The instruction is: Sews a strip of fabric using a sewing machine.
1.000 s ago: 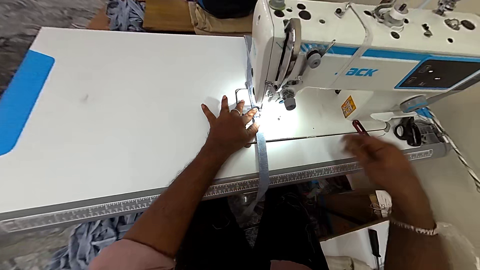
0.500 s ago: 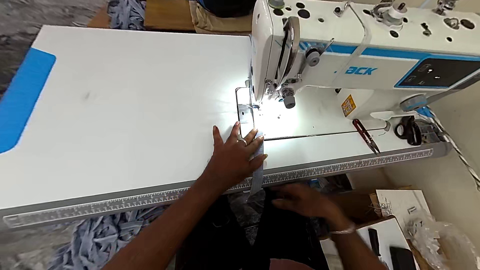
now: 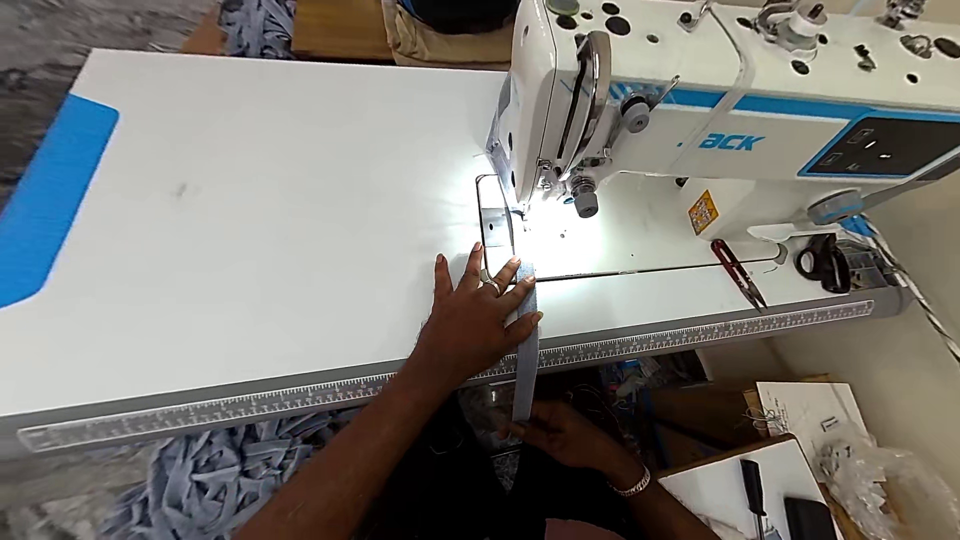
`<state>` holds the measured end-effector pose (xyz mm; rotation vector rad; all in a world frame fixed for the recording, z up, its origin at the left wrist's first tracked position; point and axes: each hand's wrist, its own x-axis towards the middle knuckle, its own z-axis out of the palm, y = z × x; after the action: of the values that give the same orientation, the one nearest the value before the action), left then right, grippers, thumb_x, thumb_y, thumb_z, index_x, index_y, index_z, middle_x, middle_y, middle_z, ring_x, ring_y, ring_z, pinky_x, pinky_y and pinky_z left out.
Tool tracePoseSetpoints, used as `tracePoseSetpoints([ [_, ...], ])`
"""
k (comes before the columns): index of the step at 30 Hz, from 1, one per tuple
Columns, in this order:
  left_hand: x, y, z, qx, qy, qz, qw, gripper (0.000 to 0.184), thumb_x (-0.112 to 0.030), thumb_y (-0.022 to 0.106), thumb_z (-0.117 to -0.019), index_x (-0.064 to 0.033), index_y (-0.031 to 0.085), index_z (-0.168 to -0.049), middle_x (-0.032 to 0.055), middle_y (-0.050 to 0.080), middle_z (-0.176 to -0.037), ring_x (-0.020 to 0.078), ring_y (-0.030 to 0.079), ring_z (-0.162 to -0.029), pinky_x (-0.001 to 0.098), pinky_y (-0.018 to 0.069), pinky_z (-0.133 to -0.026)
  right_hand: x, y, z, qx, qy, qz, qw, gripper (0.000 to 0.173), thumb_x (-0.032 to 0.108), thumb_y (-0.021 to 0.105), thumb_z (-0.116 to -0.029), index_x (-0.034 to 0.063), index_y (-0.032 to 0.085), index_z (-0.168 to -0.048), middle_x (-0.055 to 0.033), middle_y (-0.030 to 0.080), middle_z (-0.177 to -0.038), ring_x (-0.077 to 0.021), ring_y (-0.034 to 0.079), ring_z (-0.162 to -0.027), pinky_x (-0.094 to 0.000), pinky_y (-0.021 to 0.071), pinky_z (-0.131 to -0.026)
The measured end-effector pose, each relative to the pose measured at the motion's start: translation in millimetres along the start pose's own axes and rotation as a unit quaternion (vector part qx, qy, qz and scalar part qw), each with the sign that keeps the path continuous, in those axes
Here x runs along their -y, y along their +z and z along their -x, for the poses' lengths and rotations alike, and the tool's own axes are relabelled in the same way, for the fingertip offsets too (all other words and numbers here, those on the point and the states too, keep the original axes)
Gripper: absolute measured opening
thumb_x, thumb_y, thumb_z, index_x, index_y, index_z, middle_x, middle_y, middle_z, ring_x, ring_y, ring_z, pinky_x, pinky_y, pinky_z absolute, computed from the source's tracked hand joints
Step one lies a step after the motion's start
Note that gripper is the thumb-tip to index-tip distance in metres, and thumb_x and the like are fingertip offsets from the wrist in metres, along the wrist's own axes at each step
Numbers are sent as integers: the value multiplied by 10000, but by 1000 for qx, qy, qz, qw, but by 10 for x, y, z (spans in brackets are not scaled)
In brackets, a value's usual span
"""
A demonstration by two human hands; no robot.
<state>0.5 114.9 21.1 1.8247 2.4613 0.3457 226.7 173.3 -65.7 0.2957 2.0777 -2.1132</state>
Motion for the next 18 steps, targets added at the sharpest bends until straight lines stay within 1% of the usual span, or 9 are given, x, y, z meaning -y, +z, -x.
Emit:
tracePoseSetpoints([
  [3,0,-2,3,3,2,0,1000,654,-721,270,-1001,-390,533,-1501,-67,421,-1628,408,193,-1567,802,70,-1154,20,1,11,-11,13,0,1000,301,285,545,-1069,47,703,-1163,-4,704,-1041,-16,628,-893,-222,525,-837],
  [7,-16,-14,-2,7,2,-1,1000,668,-734,274,-993,-384,542,-1496,-52,426,-1626,419,207,-1561,808,76,-1148,23,-38,20,-9,10,24,1000,302,280,544,-1070,36,709,-1135,-8,708,-1006,-17,631,-869,-225,530,-821],
  [10,-11,-17,3,8,2,0,1000,679,-751,286,-981,-389,537,-1498,-55,421,-1629,418,196,-1564,807,71,-1150,-45,-20,24,-8,9,39,999,321,302,544,-1069,44,704,-1173,-30,712,-1031,-39,646,-896,-246,538,-845],
  [14,-15,-10,8,9,2,0,1000,693,-770,286,-969,-401,521,-1507,-58,405,-1638,416,179,-1569,804,64,-1154,-27,-2,33,-10,13,31,999,330,314,569,-1058,34,692,-1182,-44,716,-1055,-59,665,-933,-259,550,-870],
  [16,-10,-7,7,6,4,3,1000,690,-773,291,-968,-404,525,-1503,-45,410,-1636,418,177,-1569,806,64,-1151,3,-5,30,-16,8,18,1000,337,328,571,-1056,31,699,-1151,-36,718,-1017,-57,666,-914,-258,554,-851],
  [18,-8,-8,9,6,5,1,1000,699,-779,290,-962,-404,526,-1503,-42,412,-1635,419,182,-1567,808,66,-1150,16,-5,33,-23,-5,6,1000,350,345,567,-1056,28,711,-1100,-26,716,-959,-52,664,-866,-255,557,-812],
])
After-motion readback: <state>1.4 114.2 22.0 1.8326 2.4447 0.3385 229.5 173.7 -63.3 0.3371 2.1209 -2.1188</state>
